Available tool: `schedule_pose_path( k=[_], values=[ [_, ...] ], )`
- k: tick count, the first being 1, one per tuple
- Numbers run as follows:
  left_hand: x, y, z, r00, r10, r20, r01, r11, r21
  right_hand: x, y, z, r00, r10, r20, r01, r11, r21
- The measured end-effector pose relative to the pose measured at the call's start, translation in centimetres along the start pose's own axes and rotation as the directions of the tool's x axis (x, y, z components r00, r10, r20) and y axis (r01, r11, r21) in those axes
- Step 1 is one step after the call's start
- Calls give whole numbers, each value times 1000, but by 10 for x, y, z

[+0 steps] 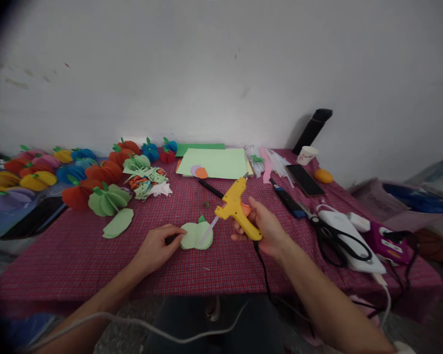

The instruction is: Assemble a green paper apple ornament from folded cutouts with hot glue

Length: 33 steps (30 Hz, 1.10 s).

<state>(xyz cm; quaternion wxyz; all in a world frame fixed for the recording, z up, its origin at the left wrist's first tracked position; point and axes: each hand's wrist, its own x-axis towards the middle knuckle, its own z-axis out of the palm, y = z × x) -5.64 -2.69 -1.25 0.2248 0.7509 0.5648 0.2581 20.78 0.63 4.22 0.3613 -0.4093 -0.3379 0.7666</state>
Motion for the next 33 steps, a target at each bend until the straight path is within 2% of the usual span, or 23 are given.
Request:
schedule_pose_path(
  k=[8,11,14,16,19,22,25,27,30,33],
  values=[
    [1,-1,0,1000,16,3,-16,1000,1,-7,-1,3,999,-10,51,10,1000,1],
    [1,0,0,1000,16,0,-16,1000,-10,-9,-2,4,996,-94,14,95,988,-125],
    [1,0,0,1000,7,2,-7,1000,-9,-10,-2,2,970,-242,-12,218,894,-392],
    [1,-1,0,1000,0,7,0,1000,-5,-10,-4,-1,957,-289,-19,239,824,-514],
    [1,-1,0,1000,3,6,-3,1000,-4,-8,-6,-5,933,-358,-50,266,775,-574],
    [1,-1,0,1000,9,1,-9,1000,-2,-6,-9,-10,889,-453,-69,305,697,-649],
    [1,-1,0,1000,8,2,-8,1000,-2,-5,-9,-16,839,-534,-104,297,610,-735],
    [0,-1,0,1000,5,-5,-5,1000,-1,-5,-9,-19,825,-555,-106,286,573,-768],
    [0,-2,1,1000,5,-17,-4,1000,7,-9,-10,-19,854,-513,-85,258,560,-787],
    [0,-3,0,1000,9,-8,-9,1000,22,-14,-13,-15,913,-405,-51,253,658,-709]
  ],
)
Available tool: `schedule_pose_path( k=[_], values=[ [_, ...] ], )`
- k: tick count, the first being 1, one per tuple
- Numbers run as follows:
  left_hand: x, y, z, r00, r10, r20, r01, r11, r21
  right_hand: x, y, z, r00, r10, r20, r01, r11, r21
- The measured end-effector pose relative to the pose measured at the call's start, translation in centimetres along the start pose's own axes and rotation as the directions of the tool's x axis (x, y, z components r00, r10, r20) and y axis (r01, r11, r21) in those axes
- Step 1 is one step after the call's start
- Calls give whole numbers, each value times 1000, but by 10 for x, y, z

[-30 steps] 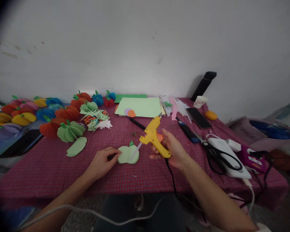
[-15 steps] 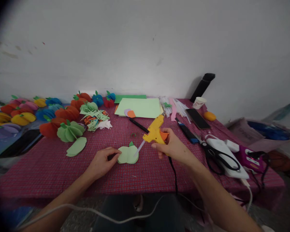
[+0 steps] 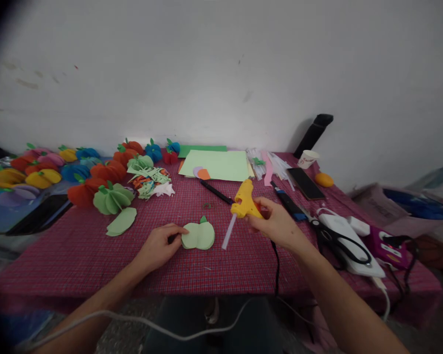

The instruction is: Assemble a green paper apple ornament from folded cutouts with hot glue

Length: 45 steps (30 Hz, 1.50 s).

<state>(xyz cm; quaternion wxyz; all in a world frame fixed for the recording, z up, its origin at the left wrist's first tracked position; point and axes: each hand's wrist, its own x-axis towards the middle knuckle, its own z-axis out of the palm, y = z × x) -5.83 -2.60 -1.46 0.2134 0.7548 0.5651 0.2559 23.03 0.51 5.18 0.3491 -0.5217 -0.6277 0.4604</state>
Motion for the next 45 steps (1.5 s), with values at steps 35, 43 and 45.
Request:
schedule_pose_path(
  k=[35,43,45],
  values=[
    [-42,14,2,937,274,217,-338,868,363,22,-4,57,849,241,471,-186,969,-161],
    [-44,11,2,935,283,213,-342,877,339,21,-5,51,845,326,424,-234,938,-255],
    [-43,11,1,936,277,216,-337,880,335,20,-5,50,842,339,420,-240,932,-271]
  ],
)
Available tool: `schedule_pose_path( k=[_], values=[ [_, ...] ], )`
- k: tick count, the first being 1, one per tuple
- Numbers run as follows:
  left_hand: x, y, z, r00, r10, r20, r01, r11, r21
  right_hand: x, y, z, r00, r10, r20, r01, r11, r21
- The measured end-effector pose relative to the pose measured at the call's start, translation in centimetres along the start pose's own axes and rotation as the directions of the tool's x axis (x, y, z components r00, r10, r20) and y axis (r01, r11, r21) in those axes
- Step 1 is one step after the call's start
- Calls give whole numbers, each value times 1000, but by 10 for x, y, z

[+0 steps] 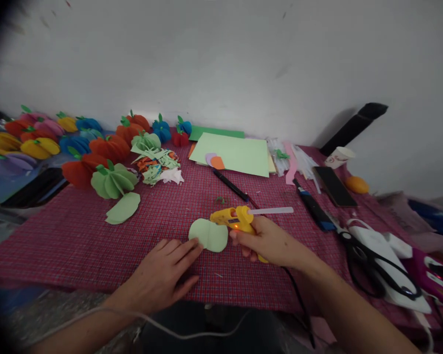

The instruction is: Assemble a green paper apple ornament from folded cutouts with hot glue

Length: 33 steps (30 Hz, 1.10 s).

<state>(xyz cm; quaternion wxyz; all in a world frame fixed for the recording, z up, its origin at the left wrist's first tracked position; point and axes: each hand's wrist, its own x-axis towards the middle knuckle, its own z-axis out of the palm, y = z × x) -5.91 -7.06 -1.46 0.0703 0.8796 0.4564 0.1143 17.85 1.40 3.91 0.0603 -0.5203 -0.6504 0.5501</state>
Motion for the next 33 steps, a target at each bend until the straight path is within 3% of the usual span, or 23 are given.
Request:
schedule_pose_path(
  k=[22,33],
  values=[
    [2,1,-1,1000,-11,25,12,1000,-29,3,1,2,1000,23,7,-22,998,-66],
    [1,0,-1,1000,7,-13,-8,1000,-30,6,0,3,1000,23,12,-22,997,-79]
  ],
)
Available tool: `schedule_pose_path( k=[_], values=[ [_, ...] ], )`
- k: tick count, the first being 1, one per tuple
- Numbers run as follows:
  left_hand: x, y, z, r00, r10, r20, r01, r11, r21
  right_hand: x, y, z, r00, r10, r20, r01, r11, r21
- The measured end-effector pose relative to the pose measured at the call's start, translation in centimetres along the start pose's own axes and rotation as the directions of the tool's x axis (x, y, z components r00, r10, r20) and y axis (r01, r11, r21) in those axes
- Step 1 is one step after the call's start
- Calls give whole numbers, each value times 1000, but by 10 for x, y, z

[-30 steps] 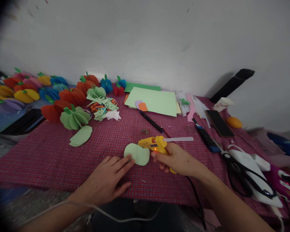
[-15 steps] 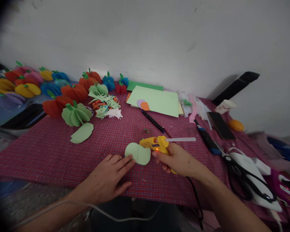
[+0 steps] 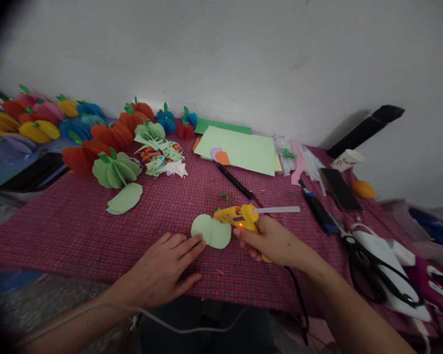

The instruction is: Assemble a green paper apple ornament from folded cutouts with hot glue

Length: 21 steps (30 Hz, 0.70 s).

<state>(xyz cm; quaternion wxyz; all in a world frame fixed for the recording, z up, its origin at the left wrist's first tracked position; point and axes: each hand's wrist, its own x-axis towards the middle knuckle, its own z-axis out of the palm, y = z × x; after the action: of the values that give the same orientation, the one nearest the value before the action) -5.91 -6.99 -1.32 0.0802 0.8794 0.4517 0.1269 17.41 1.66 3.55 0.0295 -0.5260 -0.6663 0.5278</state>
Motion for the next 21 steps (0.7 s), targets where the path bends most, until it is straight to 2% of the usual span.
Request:
schedule_pose_path(
  k=[8,16,21],
  values=[
    [-1,0,2,991,-106,-85,108,994,21,3,-2,2,1000,26,-14,-26,1000,17],
    [0,0,1,988,-147,-52,148,989,4,5,-7,3,1000,8,-19,-8,1000,-3],
    [-1,1,0,983,-162,-83,162,987,1,5,-14,4,1000,21,-12,-21,999,-48]
  ],
)
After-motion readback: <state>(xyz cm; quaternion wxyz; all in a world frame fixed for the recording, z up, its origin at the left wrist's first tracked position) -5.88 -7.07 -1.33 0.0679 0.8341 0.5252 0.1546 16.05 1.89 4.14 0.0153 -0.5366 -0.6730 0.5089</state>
